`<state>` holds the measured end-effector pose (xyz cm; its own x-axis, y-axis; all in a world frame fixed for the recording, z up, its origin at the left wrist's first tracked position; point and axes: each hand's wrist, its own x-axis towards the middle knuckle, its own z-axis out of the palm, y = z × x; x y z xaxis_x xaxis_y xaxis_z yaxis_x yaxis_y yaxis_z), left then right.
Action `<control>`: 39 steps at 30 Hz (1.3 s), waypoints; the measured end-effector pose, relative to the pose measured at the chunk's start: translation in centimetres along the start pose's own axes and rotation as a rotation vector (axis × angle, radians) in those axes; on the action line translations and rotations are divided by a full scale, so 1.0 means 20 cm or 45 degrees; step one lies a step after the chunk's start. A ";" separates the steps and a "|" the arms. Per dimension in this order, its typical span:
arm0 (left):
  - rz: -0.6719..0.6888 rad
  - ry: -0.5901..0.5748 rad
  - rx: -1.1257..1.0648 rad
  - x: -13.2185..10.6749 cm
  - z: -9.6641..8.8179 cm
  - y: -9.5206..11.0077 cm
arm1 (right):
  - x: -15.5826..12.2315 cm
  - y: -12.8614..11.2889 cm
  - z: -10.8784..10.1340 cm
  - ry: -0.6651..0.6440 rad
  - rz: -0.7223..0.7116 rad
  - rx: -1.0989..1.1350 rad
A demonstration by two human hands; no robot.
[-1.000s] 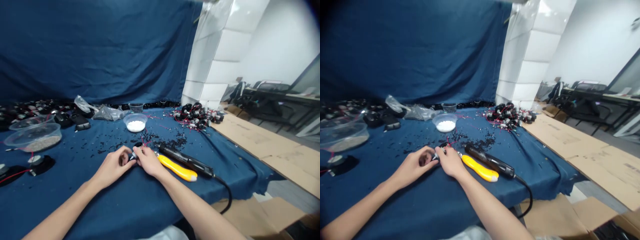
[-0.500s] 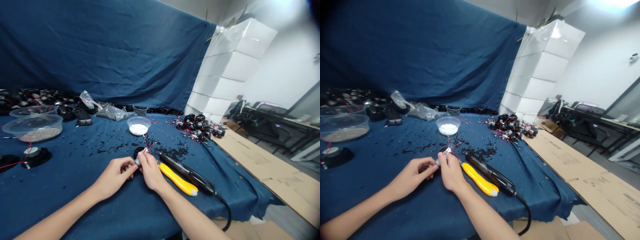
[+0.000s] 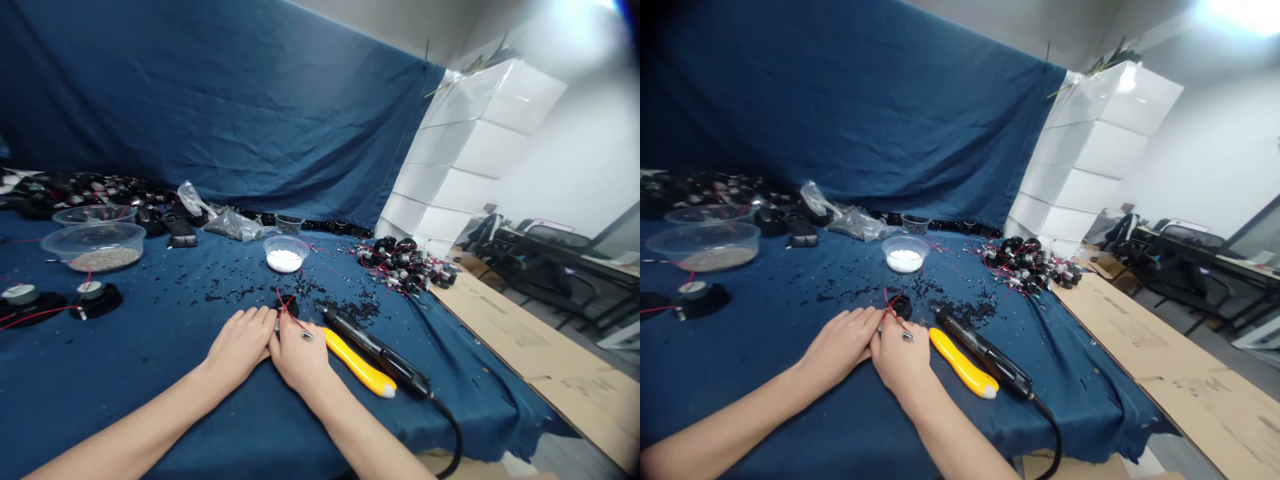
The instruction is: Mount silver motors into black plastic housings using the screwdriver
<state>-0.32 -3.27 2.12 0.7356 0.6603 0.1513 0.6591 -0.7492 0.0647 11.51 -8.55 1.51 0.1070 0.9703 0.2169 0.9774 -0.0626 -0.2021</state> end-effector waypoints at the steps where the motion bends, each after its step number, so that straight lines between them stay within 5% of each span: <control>1: -0.002 -0.014 0.033 0.01 0.00 0.00 | -0.01 0.00 0.00 0.004 -0.025 -0.010; 14: -0.068 -0.165 0.056 0.01 0.01 0.00 | -0.02 -0.02 0.01 -0.079 0.014 -0.129; 39: -0.107 -0.092 -0.044 0.00 0.03 0.01 | -0.05 -0.03 0.00 0.007 0.022 -0.208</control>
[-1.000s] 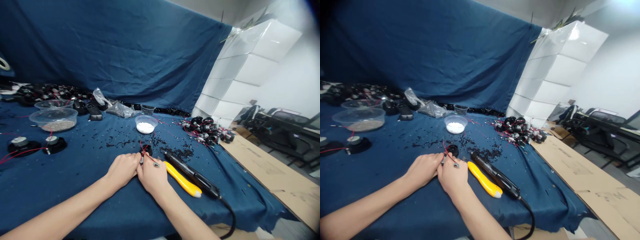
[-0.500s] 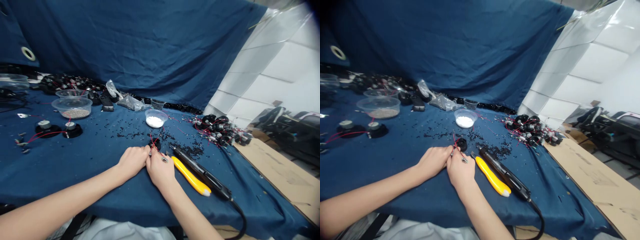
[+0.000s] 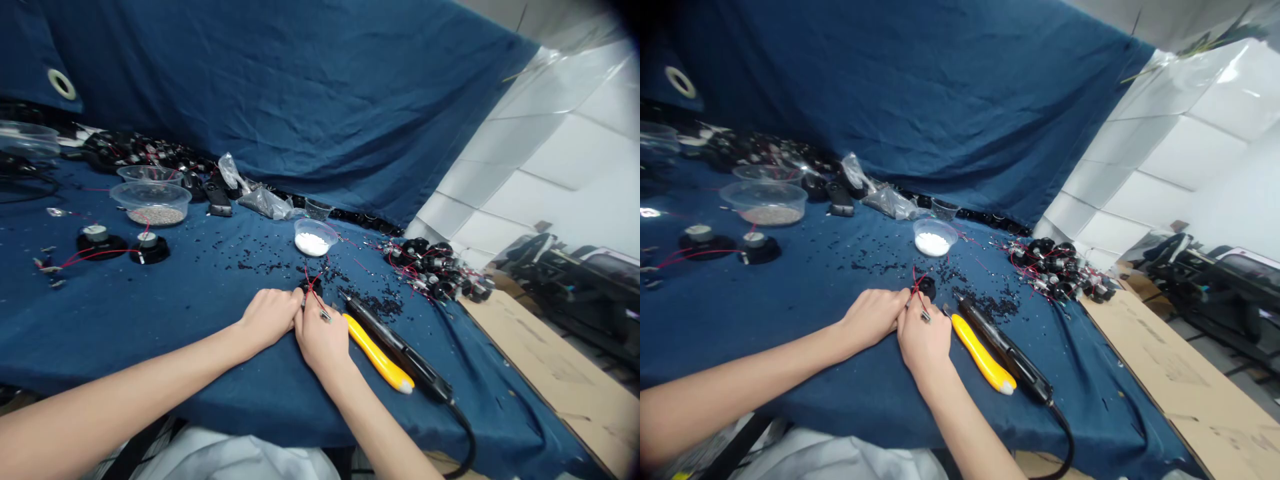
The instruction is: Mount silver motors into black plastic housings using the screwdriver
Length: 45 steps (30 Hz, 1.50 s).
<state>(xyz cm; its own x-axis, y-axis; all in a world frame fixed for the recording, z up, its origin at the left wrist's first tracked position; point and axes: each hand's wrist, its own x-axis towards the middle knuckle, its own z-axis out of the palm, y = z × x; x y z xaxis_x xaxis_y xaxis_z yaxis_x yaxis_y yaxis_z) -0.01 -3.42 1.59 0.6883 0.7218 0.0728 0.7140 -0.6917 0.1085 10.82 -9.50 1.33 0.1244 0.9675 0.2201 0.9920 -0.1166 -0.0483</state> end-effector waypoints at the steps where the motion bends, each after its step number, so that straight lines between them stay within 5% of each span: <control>1: -0.004 0.002 -0.004 0.00 0.00 0.00 | 0.00 0.00 0.00 -0.005 0.015 -0.007; 19: -0.076 0.055 -0.064 0.00 0.04 0.01 | 0.04 0.00 0.01 -0.157 -0.045 -0.129; 32: -0.138 -0.059 -0.126 0.03 0.07 -0.01 | 0.06 0.03 0.01 -0.244 -0.001 0.066; 37: -0.087 0.020 -0.106 0.00 0.00 0.00 | 0.05 0.03 0.00 -0.086 0.004 0.285; 45: 0.025 0.330 -0.304 0.09 -0.04 -0.07 | 0.19 0.13 -0.03 0.494 0.246 0.793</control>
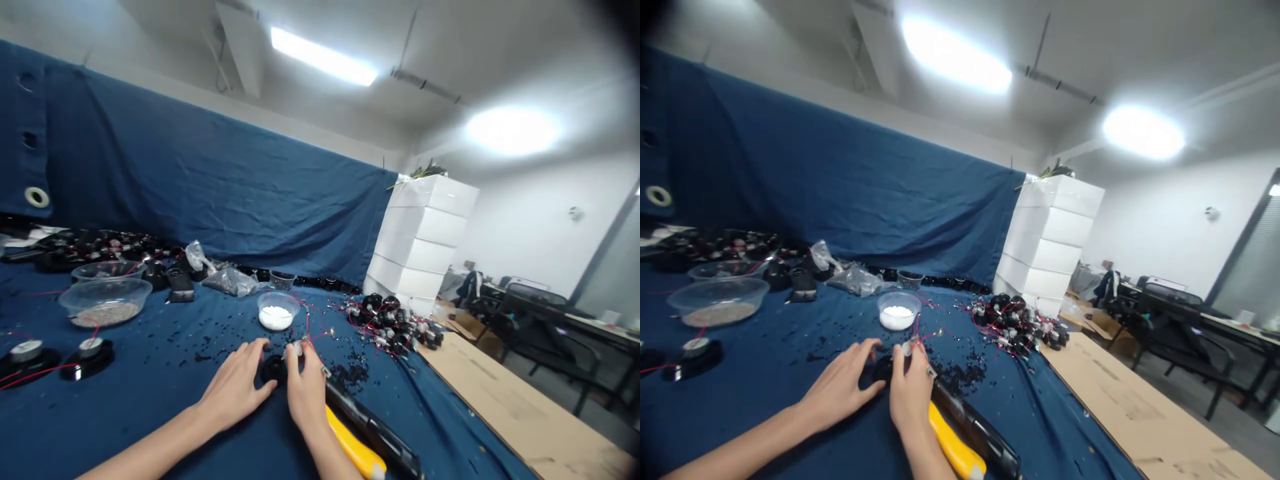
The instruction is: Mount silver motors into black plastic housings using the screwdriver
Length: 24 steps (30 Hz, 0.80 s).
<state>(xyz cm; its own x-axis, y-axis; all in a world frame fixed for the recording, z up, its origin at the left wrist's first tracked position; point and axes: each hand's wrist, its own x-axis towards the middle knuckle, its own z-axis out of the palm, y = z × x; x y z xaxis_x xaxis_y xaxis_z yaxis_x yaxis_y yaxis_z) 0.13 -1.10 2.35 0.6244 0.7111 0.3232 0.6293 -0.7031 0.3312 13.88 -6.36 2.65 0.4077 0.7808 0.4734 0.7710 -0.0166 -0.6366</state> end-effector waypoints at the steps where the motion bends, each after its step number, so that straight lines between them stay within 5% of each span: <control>1: 0.020 0.007 -0.020 0.03 0.02 -0.01 | 0.04 0.01 0.00 0.032 0.014 0.041; 7: 0.074 -0.034 -0.165 0.13 0.13 -0.07 | 0.18 0.12 0.05 -0.047 0.004 0.242; 14: 0.103 0.080 -0.364 0.14 0.07 -0.14 | 0.12 0.11 0.00 -0.133 -0.096 0.356; 24: 0.099 0.173 -0.447 0.13 0.09 -0.12 | 0.09 0.07 0.02 -0.277 -0.228 0.356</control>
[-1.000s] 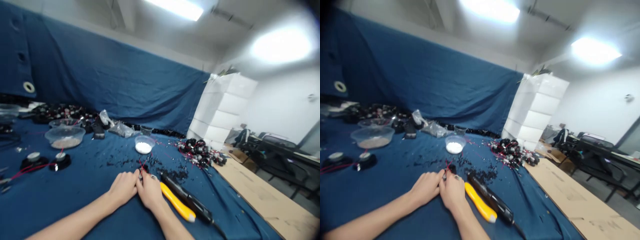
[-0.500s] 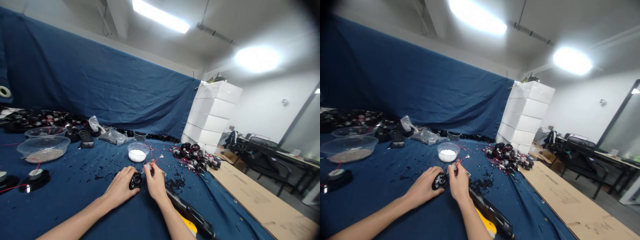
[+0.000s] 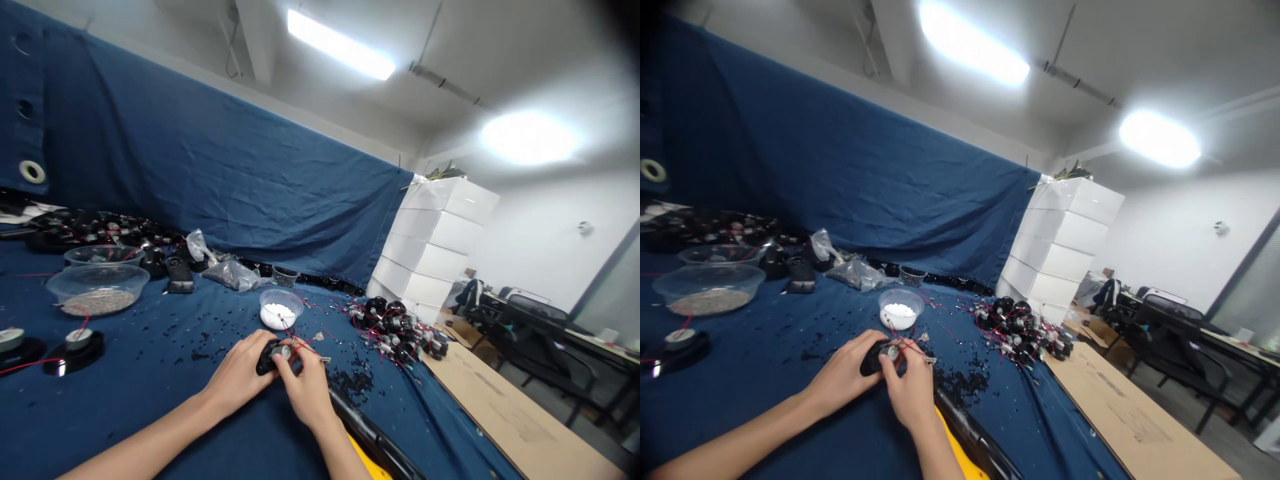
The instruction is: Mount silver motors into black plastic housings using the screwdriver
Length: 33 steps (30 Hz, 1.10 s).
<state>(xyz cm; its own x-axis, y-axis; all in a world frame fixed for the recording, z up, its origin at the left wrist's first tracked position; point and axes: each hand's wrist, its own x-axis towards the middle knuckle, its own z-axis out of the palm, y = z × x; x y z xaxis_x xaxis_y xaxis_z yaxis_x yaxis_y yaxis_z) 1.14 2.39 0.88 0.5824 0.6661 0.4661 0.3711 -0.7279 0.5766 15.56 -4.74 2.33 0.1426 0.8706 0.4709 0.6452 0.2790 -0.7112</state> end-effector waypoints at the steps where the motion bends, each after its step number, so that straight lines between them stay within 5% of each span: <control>1: -0.004 0.004 0.002 0.00 0.00 0.00 | 0.00 0.00 0.00 0.003 0.007 -0.011; 11: -0.027 0.053 -0.030 -0.01 -0.01 0.00 | 0.00 0.00 -0.01 0.026 0.080 -0.052; 26: -0.064 0.100 -0.486 0.00 0.06 -0.05 | 0.01 0.06 0.01 -0.045 0.169 -0.049; 33: -0.276 -0.017 -0.770 0.00 0.06 -0.05 | 0.01 0.08 0.02 -0.064 0.181 -0.057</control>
<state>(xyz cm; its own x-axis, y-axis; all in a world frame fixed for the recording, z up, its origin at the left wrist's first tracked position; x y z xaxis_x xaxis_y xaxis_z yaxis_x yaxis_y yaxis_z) 1.67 3.05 -0.53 0.5503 0.7829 0.2903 0.0104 -0.3541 0.9351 16.35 -3.95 1.16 0.1979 0.9196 0.3392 0.6541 0.1338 -0.7444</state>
